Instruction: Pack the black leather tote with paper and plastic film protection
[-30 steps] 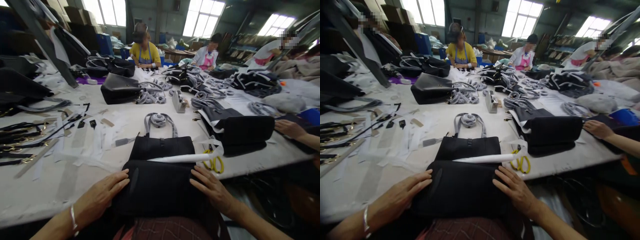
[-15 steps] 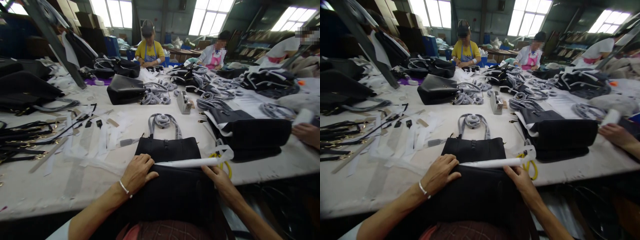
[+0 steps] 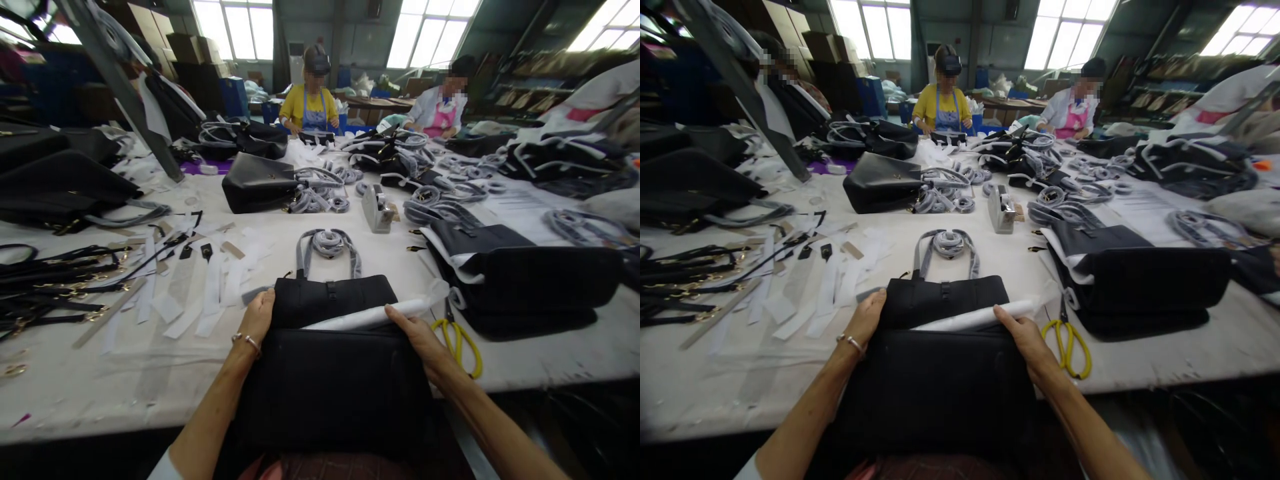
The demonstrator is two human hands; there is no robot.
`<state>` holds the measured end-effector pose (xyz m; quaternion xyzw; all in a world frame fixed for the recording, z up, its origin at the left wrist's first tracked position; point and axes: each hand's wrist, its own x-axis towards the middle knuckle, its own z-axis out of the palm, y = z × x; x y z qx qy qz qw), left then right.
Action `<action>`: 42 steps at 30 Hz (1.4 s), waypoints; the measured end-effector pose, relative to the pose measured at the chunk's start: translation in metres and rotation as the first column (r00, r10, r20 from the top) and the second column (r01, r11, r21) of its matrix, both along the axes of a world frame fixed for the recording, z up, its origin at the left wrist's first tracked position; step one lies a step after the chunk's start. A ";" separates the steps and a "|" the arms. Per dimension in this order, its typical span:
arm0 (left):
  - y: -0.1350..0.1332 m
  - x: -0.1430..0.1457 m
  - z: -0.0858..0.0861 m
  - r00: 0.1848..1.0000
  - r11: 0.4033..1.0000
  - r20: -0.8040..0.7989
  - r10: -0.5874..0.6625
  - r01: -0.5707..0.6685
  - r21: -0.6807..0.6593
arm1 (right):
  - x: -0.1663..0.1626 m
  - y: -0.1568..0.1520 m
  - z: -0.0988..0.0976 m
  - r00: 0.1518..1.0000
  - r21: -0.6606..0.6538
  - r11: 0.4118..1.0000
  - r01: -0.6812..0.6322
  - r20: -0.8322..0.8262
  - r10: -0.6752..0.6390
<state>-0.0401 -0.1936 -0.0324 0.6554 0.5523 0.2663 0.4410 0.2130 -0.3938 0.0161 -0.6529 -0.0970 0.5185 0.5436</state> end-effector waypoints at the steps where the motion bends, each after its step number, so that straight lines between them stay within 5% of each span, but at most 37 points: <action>1: 0.003 -0.001 -0.002 0.999 1.000 0.036 0.011 -0.010 -0.023 | 0.000 0.004 -0.003 0.998 0.035 0.999 0.010 -0.057 -0.008; 5: 0.004 -0.004 -0.006 0.996 0.995 0.032 0.081 -0.079 -0.053 | 0.005 0.013 -0.017 0.991 0.111 0.994 0.009 -0.133 0.006; 8: 0.002 0.000 0.000 0.970 0.987 -0.191 0.152 -0.138 0.087 | 0.012 0.014 -0.023 0.995 0.009 0.999 -0.035 0.089 0.034; 14: -0.005 0.016 0.019 0.795 0.983 -0.600 0.091 0.023 0.180 | 0.014 0.004 -0.032 0.832 -0.146 0.989 0.021 0.551 0.064; 17: -0.006 0.017 0.021 0.764 0.980 -0.638 0.091 0.045 0.195 | 0.011 -0.001 -0.036 0.773 -0.154 0.985 0.074 0.633 0.041; 24: -0.008 0.014 0.014 0.831 0.946 -0.531 0.164 0.019 0.323 | 0.011 -0.002 -0.032 0.752 -0.227 0.973 0.048 0.649 0.114; 26: -0.011 0.016 0.015 0.866 0.878 -0.465 0.183 0.068 0.473 | 0.007 -0.003 -0.030 0.683 -0.273 0.957 0.096 0.718 0.136; 28: -0.017 0.018 0.018 0.920 0.745 -0.376 0.106 0.177 0.643 | 0.002 -0.006 -0.030 0.615 -0.294 0.944 0.151 0.775 0.143; 30: -0.023 0.022 0.021 0.909 0.598 -0.389 -0.153 0.398 0.695 | -0.002 -0.011 -0.032 0.525 -0.270 0.938 0.219 0.843 0.120; 32: -0.028 0.027 0.024 0.746 0.441 -0.481 -0.460 0.662 0.606 | -0.004 -0.015 -0.034 0.319 -0.138 0.951 0.276 0.947 0.045; 34: -0.033 0.031 0.026 0.574 0.322 -0.533 -0.622 0.808 0.493 | -0.003 -0.017 -0.034 0.054 0.026 0.980 0.198 0.998 -0.037; 36: -0.036 0.033 0.027 0.525 0.310 -0.548 -0.651 0.843 0.439 | 0.001 -0.017 -0.031 -0.109 0.056 0.998 -0.035 0.992 -0.059; 39: -0.037 0.033 0.027 0.516 0.345 -0.537 -0.667 0.853 0.391 | 0.007 -0.017 -0.022 -0.098 -0.083 0.911 -0.403 0.994 0.047; 42: -0.035 0.032 0.026 0.505 0.426 -0.506 -0.699 0.863 0.272 | 0.011 -0.025 -0.016 0.044 -0.108 0.857 -0.503 0.988 0.150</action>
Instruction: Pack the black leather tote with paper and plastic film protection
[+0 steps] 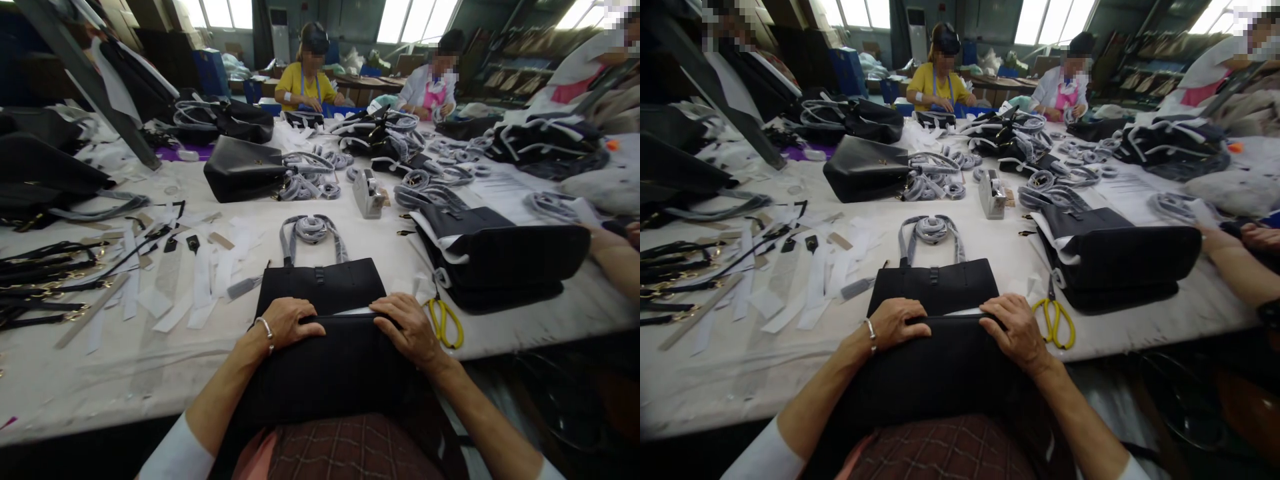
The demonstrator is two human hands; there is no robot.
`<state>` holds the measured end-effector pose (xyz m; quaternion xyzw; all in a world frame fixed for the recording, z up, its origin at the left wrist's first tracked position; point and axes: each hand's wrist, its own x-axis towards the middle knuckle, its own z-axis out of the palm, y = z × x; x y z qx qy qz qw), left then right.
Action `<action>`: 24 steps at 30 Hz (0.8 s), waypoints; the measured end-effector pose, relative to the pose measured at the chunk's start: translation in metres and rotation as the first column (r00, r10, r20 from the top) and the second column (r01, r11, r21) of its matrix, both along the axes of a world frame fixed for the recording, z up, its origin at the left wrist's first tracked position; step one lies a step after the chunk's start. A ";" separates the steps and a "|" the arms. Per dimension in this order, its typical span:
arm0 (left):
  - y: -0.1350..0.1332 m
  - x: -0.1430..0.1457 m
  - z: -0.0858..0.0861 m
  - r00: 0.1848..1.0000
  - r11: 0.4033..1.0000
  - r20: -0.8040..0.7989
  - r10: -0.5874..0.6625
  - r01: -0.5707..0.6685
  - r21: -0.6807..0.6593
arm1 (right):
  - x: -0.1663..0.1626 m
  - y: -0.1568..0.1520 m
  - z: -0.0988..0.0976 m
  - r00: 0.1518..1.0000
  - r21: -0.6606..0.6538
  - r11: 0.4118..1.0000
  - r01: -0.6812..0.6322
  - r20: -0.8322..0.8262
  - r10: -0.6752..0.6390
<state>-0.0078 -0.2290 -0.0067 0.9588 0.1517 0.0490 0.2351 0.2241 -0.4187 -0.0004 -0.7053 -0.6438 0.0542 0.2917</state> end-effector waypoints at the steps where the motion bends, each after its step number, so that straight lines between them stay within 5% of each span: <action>1: 0.001 0.000 -0.001 0.999 0.999 -0.044 0.029 -0.030 -0.035 | 0.000 -0.004 0.000 0.998 -0.016 1.000 0.019 -0.057 -0.020; 5: 0.005 0.002 -0.007 0.978 0.987 -0.177 0.112 -0.131 -0.097 | -0.008 -0.017 -0.006 0.943 -0.135 0.971 0.198 -0.245 -0.226; 10: 0.007 0.004 -0.008 0.975 0.990 -0.202 0.094 -0.112 -0.081 | -0.021 -0.018 -0.020 0.796 -0.251 0.832 0.495 -0.252 -0.550; 15: -0.002 -0.012 0.005 0.999 0.998 0.019 0.034 -0.033 -0.046 | -0.024 -0.024 -0.032 0.748 -0.082 0.786 0.612 -0.260 -0.610; 20: -0.015 -0.079 0.007 0.988 0.986 0.112 -0.106 0.090 0.137 | -0.016 -0.058 -0.048 0.917 0.095 0.924 0.370 -0.200 -0.346; 24: -0.021 -0.131 0.008 0.987 0.963 -0.063 -0.146 0.156 0.218 | 0.003 -0.094 -0.051 0.999 -0.079 0.997 0.010 -0.049 -0.014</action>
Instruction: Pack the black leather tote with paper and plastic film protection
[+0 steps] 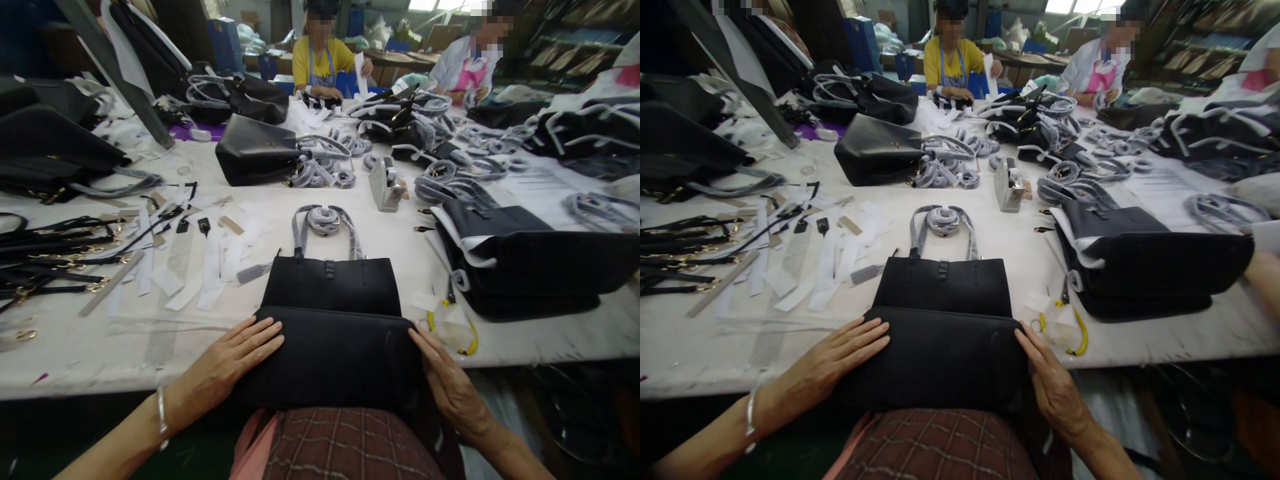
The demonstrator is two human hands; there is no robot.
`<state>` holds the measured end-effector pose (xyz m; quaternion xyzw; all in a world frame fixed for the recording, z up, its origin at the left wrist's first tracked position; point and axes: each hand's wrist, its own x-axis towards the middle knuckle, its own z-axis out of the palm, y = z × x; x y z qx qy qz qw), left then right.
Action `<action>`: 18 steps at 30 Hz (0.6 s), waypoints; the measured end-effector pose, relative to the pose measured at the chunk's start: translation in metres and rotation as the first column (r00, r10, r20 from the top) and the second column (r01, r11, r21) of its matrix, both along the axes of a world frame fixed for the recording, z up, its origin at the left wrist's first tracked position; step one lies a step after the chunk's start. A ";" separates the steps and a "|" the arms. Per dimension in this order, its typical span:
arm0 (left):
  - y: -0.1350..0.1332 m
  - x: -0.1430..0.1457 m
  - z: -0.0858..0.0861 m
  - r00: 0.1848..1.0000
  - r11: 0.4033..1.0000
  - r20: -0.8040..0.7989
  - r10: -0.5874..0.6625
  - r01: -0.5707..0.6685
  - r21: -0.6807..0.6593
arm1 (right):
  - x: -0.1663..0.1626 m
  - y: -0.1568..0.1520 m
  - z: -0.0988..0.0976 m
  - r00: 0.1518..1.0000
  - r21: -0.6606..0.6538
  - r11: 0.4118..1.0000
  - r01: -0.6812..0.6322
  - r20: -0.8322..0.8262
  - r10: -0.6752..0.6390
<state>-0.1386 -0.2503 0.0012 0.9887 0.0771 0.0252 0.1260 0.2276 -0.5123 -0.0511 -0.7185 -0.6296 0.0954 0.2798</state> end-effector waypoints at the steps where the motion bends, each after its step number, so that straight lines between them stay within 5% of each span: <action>1: -0.001 -0.006 0.001 0.999 1.000 -0.034 0.001 0.000 0.019 | 0.005 -0.006 0.001 0.997 -0.045 0.997 -0.065 0.038 0.066; 6: 0.002 -0.006 0.009 0.992 1.000 -0.122 -0.002 0.002 -0.005 | 0.011 -0.007 0.009 0.986 -0.175 0.979 -0.104 0.114 0.125; 11: 0.022 0.004 0.029 0.990 0.953 -0.141 0.012 -0.054 -0.297 | 0.015 0.008 0.020 0.995 -0.089 0.991 -0.096 0.023 0.099; 15: 0.048 0.023 0.045 0.966 0.737 -0.169 0.194 -0.257 -0.625 | 0.028 0.024 0.045 0.984 -0.110 0.994 0.025 -0.174 -0.044; 18: 0.069 0.051 0.040 0.895 0.559 -0.159 0.416 -0.389 -0.732 | 0.036 0.055 0.061 0.949 -0.189 0.956 0.226 -0.180 -0.260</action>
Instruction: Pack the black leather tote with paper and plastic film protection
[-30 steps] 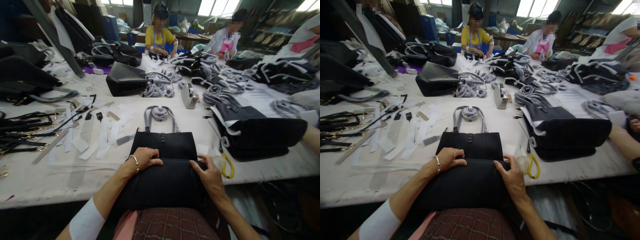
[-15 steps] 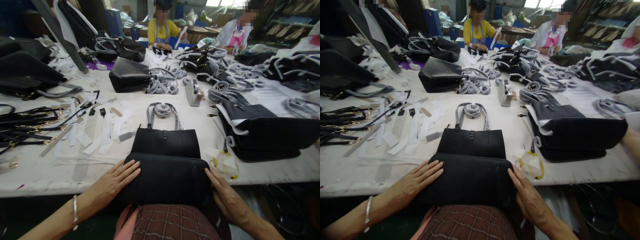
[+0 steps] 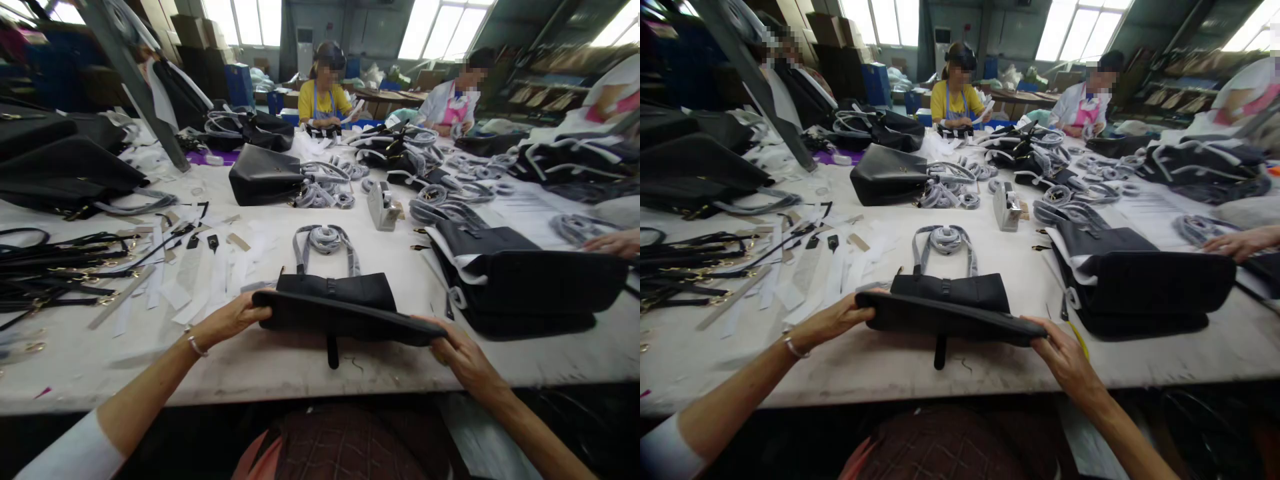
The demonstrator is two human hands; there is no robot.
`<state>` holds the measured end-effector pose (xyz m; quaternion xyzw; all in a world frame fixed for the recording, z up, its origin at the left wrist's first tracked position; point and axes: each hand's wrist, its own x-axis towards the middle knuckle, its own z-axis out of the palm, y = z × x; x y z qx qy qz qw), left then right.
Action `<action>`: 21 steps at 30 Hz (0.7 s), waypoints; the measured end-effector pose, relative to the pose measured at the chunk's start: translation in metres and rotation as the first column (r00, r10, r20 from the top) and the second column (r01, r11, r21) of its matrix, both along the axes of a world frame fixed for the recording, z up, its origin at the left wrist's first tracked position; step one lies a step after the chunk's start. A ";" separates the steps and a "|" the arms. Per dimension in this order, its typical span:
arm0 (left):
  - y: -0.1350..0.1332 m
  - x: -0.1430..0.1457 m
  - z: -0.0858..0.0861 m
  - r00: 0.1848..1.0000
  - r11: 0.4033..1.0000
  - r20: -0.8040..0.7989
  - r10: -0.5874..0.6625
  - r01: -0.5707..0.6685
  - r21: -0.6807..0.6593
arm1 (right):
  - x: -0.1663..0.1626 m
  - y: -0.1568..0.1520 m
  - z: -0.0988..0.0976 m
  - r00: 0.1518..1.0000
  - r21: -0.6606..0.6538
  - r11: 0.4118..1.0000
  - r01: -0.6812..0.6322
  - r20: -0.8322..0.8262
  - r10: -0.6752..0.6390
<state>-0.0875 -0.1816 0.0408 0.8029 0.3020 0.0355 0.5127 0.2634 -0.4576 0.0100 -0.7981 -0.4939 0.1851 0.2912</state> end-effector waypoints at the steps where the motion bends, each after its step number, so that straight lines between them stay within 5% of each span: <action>1: 0.006 0.012 -0.006 0.995 0.995 0.008 0.101 -0.101 -0.002 | 0.002 0.014 0.003 0.997 -0.040 0.997 0.069 0.038 -0.068; 4: 0.021 0.047 -0.027 0.947 0.941 -0.045 0.319 -0.311 0.135 | 0.012 0.064 0.003 0.961 -0.172 0.958 0.228 0.201 -0.192; 7: 0.026 0.070 -0.041 0.867 0.800 -0.155 0.473 -0.349 0.487 | 0.025 0.104 0.000 0.955 -0.305 0.922 0.240 0.242 -0.169; 9: 0.025 0.076 -0.043 0.874 0.639 -0.092 0.477 -0.273 0.719 | 0.033 0.117 -0.003 0.968 -0.343 0.918 0.198 0.217 -0.128; 11: 0.020 0.080 -0.043 0.948 0.525 -0.012 0.319 -0.166 0.835 | 0.039 0.120 -0.006 0.979 -0.327 0.934 0.146 0.182 -0.090; 14: 0.009 0.088 -0.041 0.999 0.550 -0.031 0.043 0.002 0.835 | 0.042 0.117 -0.007 0.991 -0.293 0.953 0.078 0.128 -0.041; 17: 0.000 0.099 -0.042 0.998 0.610 -0.065 -0.005 0.055 0.791 | 0.035 0.113 0.001 0.974 -0.203 0.970 0.133 0.207 -0.090; 21: 0.004 0.105 -0.047 0.991 0.697 -0.118 0.060 0.043 0.716 | 0.008 0.094 0.019 0.812 0.325 0.935 0.144 0.501 -0.299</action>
